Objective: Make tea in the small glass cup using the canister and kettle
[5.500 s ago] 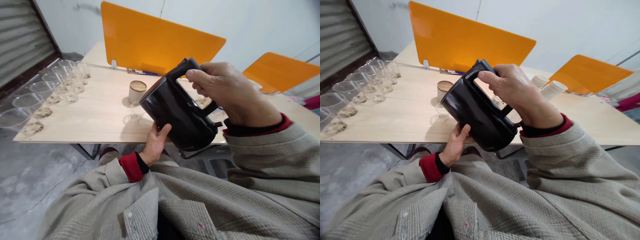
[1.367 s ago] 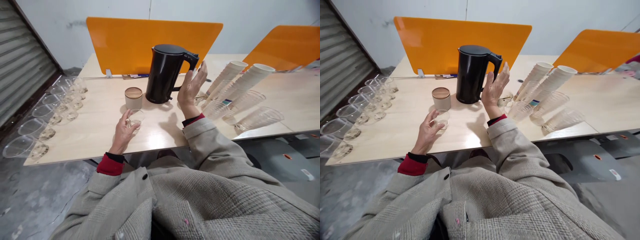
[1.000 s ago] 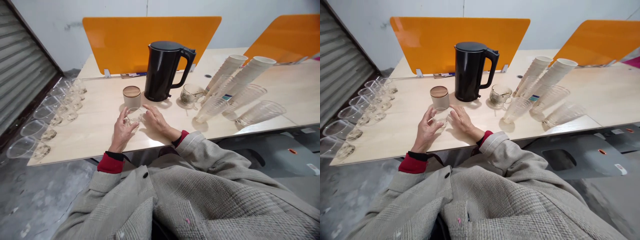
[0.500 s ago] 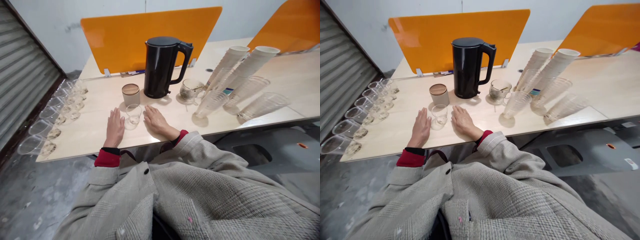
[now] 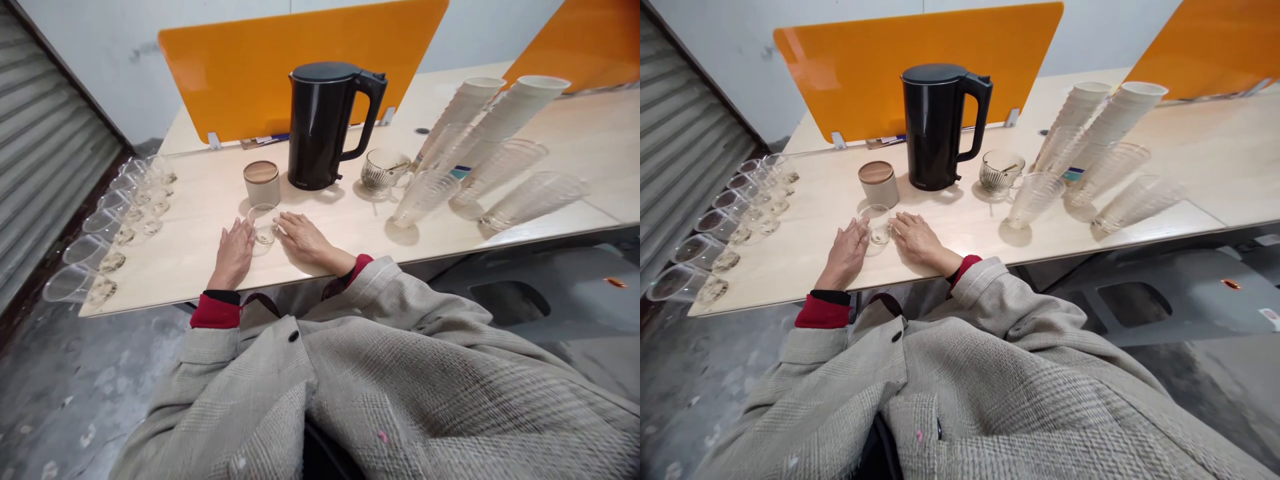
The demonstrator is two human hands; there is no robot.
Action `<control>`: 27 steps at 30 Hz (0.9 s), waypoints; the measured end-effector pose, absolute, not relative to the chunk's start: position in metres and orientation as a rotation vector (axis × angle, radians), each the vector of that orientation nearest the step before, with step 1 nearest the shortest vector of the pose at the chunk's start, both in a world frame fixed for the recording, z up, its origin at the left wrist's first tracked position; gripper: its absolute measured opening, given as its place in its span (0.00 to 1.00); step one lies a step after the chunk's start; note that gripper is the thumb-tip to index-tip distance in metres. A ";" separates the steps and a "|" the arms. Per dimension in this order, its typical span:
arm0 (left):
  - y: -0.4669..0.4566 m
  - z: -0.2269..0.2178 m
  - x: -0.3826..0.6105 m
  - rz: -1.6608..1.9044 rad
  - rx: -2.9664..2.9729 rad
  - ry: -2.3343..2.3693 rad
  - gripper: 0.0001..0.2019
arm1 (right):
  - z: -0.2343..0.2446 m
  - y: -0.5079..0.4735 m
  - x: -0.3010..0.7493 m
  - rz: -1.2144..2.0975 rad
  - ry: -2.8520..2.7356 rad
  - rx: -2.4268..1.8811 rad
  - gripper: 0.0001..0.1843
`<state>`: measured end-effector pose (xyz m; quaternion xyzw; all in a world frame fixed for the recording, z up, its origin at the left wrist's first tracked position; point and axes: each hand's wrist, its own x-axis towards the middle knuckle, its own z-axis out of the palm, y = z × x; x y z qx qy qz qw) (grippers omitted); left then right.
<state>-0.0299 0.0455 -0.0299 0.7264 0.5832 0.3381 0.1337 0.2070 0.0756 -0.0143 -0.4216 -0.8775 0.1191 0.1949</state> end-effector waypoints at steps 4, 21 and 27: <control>0.045 -0.028 -0.030 0.907 2.119 1.726 0.29 | -0.015 0.076 0.205 0.341 -2.446 -1.193 0.30; 0.028 -0.008 -0.017 0.516 2.136 2.217 0.30 | -0.006 0.059 0.213 0.162 -2.318 -1.535 0.33; 0.025 -0.005 -0.017 0.235 2.189 2.187 0.32 | 0.001 0.046 0.215 0.205 -2.420 -1.658 0.39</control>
